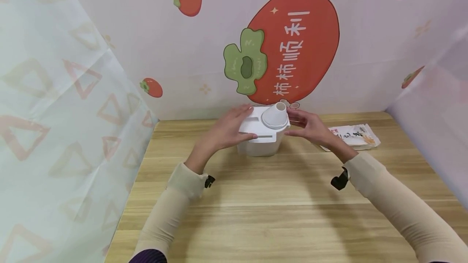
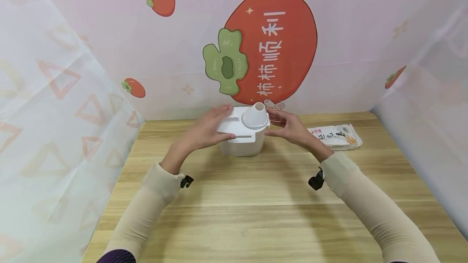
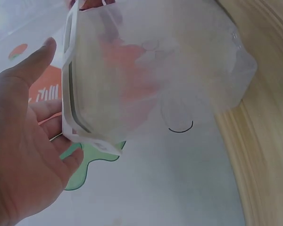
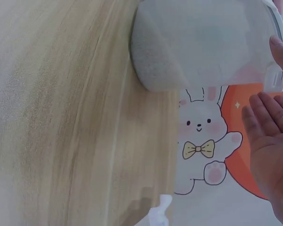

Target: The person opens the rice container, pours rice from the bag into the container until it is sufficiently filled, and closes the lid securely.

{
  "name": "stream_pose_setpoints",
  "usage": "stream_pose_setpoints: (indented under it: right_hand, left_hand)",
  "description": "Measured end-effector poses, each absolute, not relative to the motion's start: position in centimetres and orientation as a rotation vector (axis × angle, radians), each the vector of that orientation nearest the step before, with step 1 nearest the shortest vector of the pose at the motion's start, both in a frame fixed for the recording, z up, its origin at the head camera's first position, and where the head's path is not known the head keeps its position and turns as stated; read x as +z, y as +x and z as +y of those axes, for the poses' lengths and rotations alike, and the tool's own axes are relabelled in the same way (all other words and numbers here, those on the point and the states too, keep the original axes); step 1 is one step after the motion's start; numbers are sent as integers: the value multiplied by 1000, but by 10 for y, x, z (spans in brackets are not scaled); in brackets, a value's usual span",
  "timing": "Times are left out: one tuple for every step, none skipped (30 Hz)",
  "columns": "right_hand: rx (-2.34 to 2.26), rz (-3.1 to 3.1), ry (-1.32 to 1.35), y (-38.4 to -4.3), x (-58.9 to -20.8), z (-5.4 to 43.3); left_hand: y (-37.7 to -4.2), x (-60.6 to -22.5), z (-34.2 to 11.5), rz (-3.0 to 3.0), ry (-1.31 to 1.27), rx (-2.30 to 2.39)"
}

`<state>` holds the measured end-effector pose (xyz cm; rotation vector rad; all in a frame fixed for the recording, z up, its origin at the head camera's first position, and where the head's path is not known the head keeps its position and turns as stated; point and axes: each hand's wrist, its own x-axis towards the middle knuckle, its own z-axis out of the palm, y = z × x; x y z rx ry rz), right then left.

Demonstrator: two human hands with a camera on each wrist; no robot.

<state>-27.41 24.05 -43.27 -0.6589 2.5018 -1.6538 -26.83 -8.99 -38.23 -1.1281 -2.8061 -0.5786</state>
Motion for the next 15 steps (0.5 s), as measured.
stream_pose_setpoints:
  right_hand:
    - [-1664,2500,-654,-274,-434,241]
    - [-1673,2501,-649,-274,-435,241]
    - [-1683,2500,-646,-274,-436,241]
    - [-1692,2502,-646,-274,-436,240]
    - [-1706,2499,-645,-274,-436,240]
    - [-1716,2497,-650,-274,-436,239]
    - [-1729,2494,-648,-274,-435,239]
    - [-1734,2495,-647,-273,-435,238]
    - [-1742,2495,-645,-273,-435,238]
    - [-1750,2491,-641,-273,-435,237]
    - [-1757,2487,-637,-273,-435,237]
    - [-1761,2482,-634,-273,-435,237]
    - [-1770,2473,-627,-273,-436,237]
    - [-1772,2470,-624,-273,-436,237]
    - [-1780,2463,-618,-273,-437,238]
  left_hand:
    - [-268,-384,-89,-2795,-1132,-564]
    - [-267,-386,-89,-2786,-1135,-553]
    - [-267,-387,-88,-2779,-1137,-543]
    - [-266,-388,-88,-2775,-1139,-529]
    - [-266,-389,-87,-2773,-1139,-512]
    - [-266,-389,-87,-2772,-1137,-502]
    - [-266,-390,-87,-2773,-1135,-492]
    - [-266,-390,-86,-2774,-1131,-488]
    - [-266,-390,-86,-2771,-1128,-486]
    - [-267,-390,-85,-2767,-1123,-484]
    - [-267,-390,-85,-2763,-1119,-485]
    - [-267,-391,-85,-2761,-1114,-489]
    - [-267,-391,-85,-2758,-1109,-494]
    - [-267,-391,-84,-2756,-1103,-493]
    - [-267,-391,-84,-2757,-1098,-496]
